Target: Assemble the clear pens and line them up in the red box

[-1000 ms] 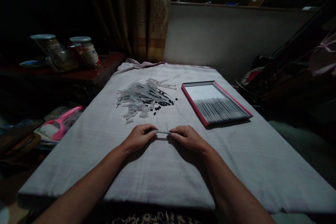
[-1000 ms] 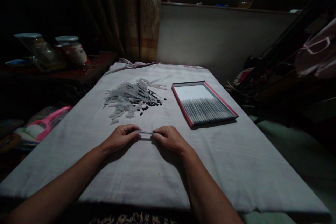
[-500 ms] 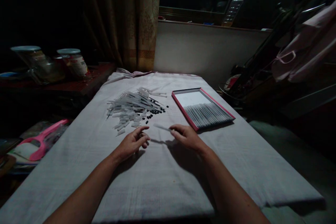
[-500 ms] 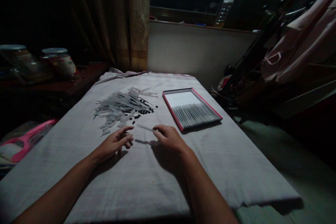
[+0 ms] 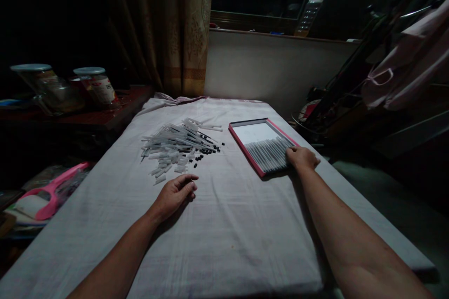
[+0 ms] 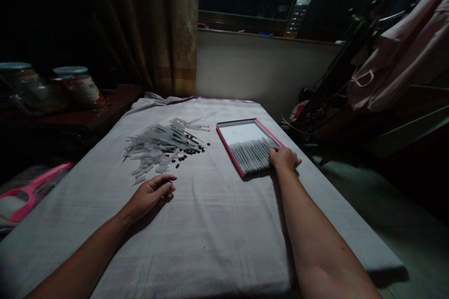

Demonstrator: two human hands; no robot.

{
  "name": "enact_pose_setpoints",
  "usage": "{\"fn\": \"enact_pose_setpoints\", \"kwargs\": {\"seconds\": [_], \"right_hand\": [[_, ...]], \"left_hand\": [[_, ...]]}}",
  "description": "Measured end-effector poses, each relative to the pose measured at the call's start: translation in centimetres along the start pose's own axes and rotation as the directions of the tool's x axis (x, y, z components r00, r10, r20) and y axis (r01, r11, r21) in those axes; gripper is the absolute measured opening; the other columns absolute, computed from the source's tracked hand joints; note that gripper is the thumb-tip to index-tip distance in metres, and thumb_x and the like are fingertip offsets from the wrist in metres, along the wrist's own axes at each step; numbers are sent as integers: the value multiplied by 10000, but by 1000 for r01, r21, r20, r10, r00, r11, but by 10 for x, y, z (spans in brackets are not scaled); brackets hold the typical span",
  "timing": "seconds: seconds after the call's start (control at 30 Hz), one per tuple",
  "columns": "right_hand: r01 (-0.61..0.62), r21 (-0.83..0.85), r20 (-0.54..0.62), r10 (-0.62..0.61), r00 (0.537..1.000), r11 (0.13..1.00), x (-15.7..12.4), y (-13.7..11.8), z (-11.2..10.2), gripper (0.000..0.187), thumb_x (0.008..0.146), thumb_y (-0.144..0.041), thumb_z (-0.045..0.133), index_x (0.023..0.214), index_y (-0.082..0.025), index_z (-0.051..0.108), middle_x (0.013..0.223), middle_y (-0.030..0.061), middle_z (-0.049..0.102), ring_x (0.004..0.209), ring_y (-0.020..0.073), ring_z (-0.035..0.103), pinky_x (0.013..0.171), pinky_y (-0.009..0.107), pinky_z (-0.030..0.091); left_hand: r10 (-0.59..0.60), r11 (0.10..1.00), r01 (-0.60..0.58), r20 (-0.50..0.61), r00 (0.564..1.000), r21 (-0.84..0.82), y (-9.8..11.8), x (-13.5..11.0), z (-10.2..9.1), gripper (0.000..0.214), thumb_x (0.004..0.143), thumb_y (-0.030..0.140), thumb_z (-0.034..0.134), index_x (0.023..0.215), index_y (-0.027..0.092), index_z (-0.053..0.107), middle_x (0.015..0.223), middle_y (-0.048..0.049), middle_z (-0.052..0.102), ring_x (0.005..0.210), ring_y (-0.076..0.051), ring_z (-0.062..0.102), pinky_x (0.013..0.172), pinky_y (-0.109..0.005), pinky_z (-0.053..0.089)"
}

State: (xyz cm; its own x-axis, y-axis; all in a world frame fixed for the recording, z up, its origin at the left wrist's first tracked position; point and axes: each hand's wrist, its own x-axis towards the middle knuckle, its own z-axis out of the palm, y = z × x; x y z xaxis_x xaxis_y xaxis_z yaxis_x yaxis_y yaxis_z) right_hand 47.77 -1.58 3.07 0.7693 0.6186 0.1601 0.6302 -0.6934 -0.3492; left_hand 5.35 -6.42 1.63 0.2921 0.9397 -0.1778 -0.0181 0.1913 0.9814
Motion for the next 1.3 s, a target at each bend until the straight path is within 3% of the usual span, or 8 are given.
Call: {"fn": "enact_pose_setpoints", "kwargs": {"seconds": [0.4, 0.6, 0.7, 0.77, 0.83, 0.9, 1.07, 1.3], "right_hand": [[120, -143, 72, -111, 991, 982, 1, 7, 6, 367, 874, -307, 475, 1071, -262, 782, 1112, 147, 723, 1059, 330, 623, 893, 481, 418], [185, -154, 42, -180, 983, 971, -7, -7, -5, 381, 892, -297, 469, 1125, -223, 761, 1122, 168, 717, 1052, 344, 629, 871, 471, 438], [351, -106, -39, -357, 933, 930, -19, -32, -11, 383, 914, -285, 463, 1171, -206, 736, 1172, 152, 703, 1073, 319, 618, 889, 428, 445], [530, -59, -86, -534, 841, 846, -34, -57, -11, 360, 920, -251, 468, 1137, -176, 745, 1151, 142, 710, 1067, 290, 615, 912, 387, 443], [672, -28, -42, -673, 739, 740, -53, -86, -7, 332, 925, -226, 479, 1111, -180, 749, 1160, 121, 708, 1076, 259, 605, 936, 343, 430], [748, -9, 97, -744, 661, 664, -72, -115, 2, 324, 947, -262, 479, 1135, -210, 738, 1186, 103, 696, 1096, 242, 596, 911, 310, 433], [766, -3, 221, -747, 627, 643, -100, -169, 32, 300, 936, -300, 512, 1108, -242, 752, 1149, 80, 716, 1049, 226, 625, 821, 277, 452], [716, -61, 327, -663, 673, 696, -98, -203, 52, 297, 926, -314, 535, 1070, -179, 757, 1173, 147, 705, 1094, 263, 610, 869, 315, 446]], "left_hand": [[-7, 1000, 7, 3, 1000, -30, -5, 1, 0, 410, 676, 426, 792, 961, 153, 680, 730, -11, 631, 601, -110, 583, 570, -242, 433], [-49, 998, 49, -4, 999, -44, -1, 2, 0, 462, 625, 470, 811, 935, 156, 674, 722, -8, 627, 569, -109, 579, 471, -204, 365], [-46, 999, 45, -21, 999, -31, 2, 2, -1, 474, 635, 501, 795, 939, 159, 668, 732, -9, 622, 567, -110, 586, 436, -187, 338], [-37, 999, 37, -32, 999, -8, 4, 2, -2, 488, 646, 525, 779, 949, 160, 666, 748, -11, 621, 562, -111, 590, 415, -181, 332], [-31, 1000, 31, -40, 999, 3, 5, 2, -4, 501, 652, 546, 766, 956, 161, 664, 766, -11, 620, 555, -109, 591, 397, -176, 336], [-28, 1000, 28, -41, 999, 0, 5, 2, -5, 500, 655, 551, 761, 956, 164, 664, 776, -10, 619, 554, -106, 592, 387, -171, 342], [-57, 998, 56, -27, 998, -24, 5, 2, -8, 487, 672, 540, 753, 979, 173, 661, 778, 1, 614, 509, -88, 568, 357, -163, 347], [-87, 994, 88, 8, 996, -59, 4, 5, -10, 467, 677, 516, 754, 971, 165, 661, 765, -2, 609, 507, -83, 564, 346, -149, 346]]}}
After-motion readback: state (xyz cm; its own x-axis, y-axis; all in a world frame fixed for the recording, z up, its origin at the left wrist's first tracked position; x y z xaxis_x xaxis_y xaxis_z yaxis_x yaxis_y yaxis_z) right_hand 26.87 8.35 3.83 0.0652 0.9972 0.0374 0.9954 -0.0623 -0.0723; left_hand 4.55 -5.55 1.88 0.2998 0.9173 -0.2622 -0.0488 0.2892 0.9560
